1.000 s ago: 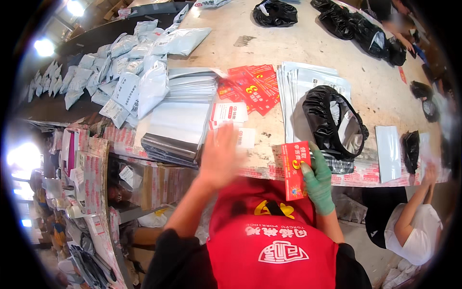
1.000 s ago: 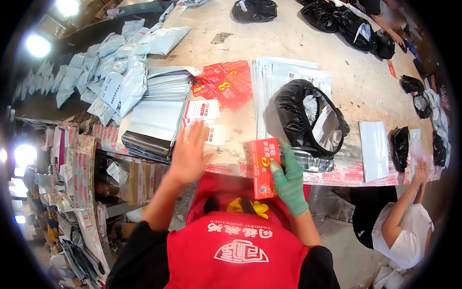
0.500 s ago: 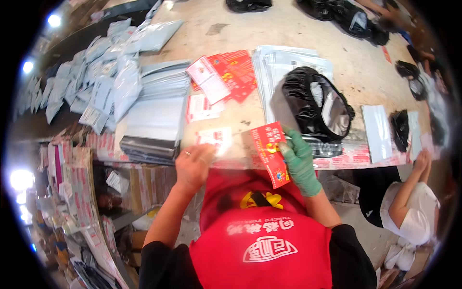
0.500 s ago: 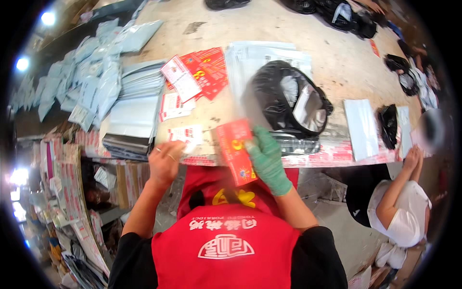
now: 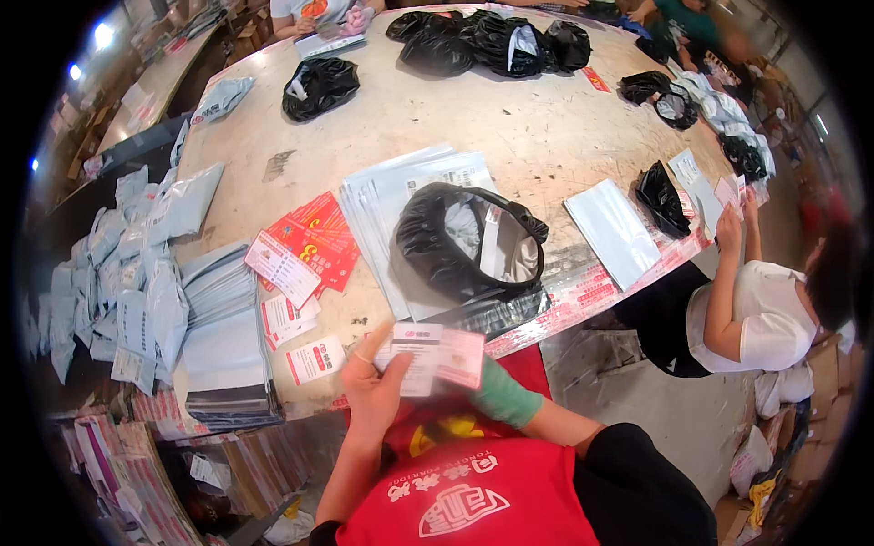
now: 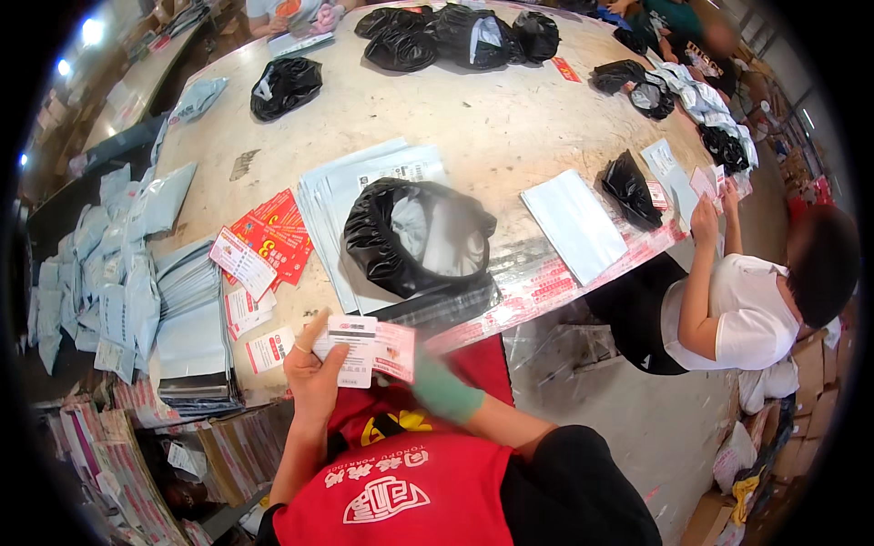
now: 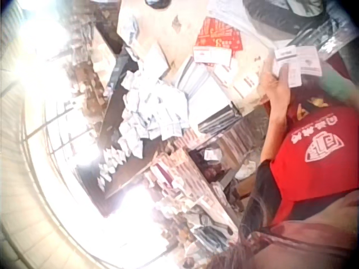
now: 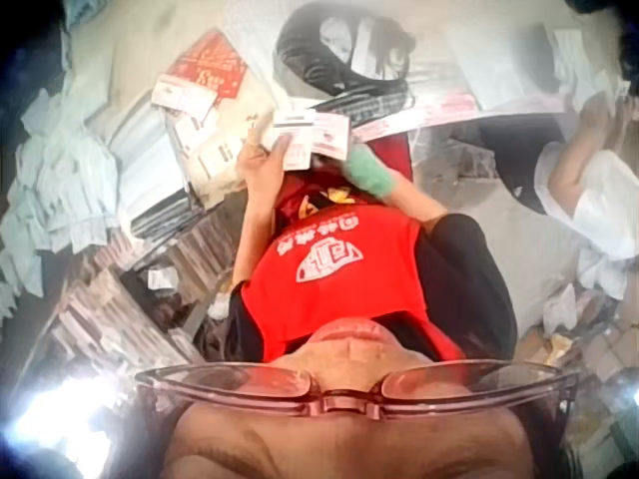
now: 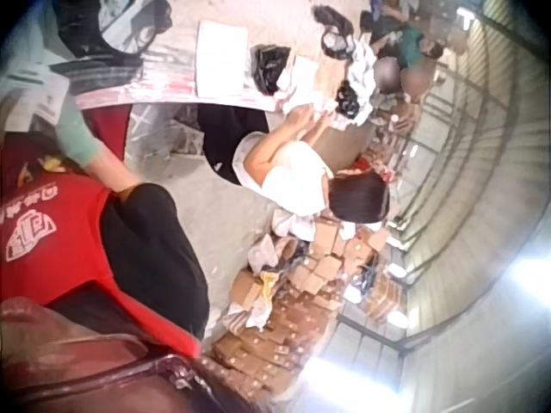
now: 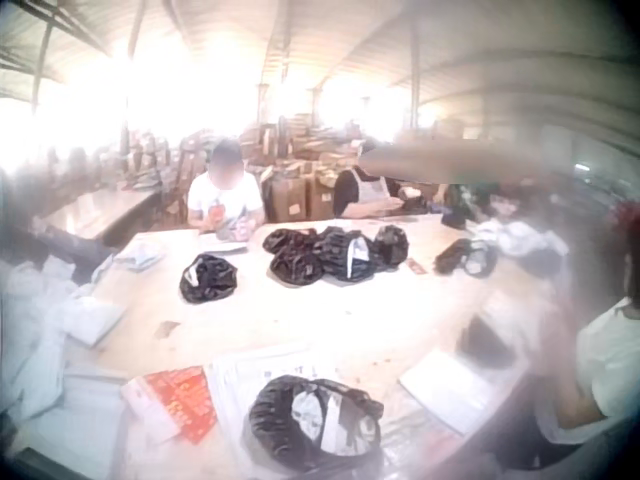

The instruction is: The person is sorting through a pile of packages on a conveyor belt, placing them onto a table, and then inserting promotional materials and black items into individual mailers before sealing them.

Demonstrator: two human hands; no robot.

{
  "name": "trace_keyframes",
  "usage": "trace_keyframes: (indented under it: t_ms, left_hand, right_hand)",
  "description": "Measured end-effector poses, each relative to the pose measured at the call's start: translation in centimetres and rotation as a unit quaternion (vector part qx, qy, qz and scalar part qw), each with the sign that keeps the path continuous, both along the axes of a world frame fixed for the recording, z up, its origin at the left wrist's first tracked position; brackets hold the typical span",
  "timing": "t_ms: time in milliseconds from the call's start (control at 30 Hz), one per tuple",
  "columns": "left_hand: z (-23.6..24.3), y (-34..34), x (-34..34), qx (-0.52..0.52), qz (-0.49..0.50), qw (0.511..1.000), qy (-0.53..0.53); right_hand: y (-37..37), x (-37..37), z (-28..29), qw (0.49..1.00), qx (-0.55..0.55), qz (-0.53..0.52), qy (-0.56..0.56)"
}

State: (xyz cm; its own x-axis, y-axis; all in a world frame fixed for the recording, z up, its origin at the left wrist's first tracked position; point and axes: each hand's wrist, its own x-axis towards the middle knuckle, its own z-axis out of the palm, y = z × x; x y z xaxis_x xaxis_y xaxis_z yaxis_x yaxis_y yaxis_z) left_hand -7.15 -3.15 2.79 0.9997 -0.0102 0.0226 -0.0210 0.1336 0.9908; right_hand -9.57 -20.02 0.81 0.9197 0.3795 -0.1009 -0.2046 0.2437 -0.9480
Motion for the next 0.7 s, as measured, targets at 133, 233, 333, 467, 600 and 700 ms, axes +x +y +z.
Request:
trace_keyframes:
  t_ms: [133,233,333,467,600,700]
  left_hand:
    - [-0.2,-2.1,0.2,0.294,0.052,0.946,-0.125]
    - [0.1,-4.0,0.0,0.466,-0.045,0.85,-0.241]
    - [-0.6,-5.9,-0.7,0.425,-0.108,0.866,-0.239]
    - [2.3,-7.0,-1.0,0.343,-0.24,0.898,-0.135]
    - [5.1,-4.2,4.1,0.282,-0.359,0.888,-0.063]
    - [7.0,-3.3,13.7,0.514,-0.124,0.717,-0.455]
  right_hand:
    - [0.3,-0.4,1.8,0.957,0.275,-0.039,0.088]
    - [-0.3,-2.0,0.6,0.991,0.118,-0.054,0.042]
    - [-0.9,-2.9,0.9,0.994,0.053,-0.087,0.037]
    - [-3.8,-3.9,-3.6,0.972,-0.123,-0.201,0.014]
    - [-7.2,-2.1,1.5,0.955,0.089,-0.269,0.081]
    - [-9.0,-0.8,3.3,0.968,0.028,-0.243,0.056]
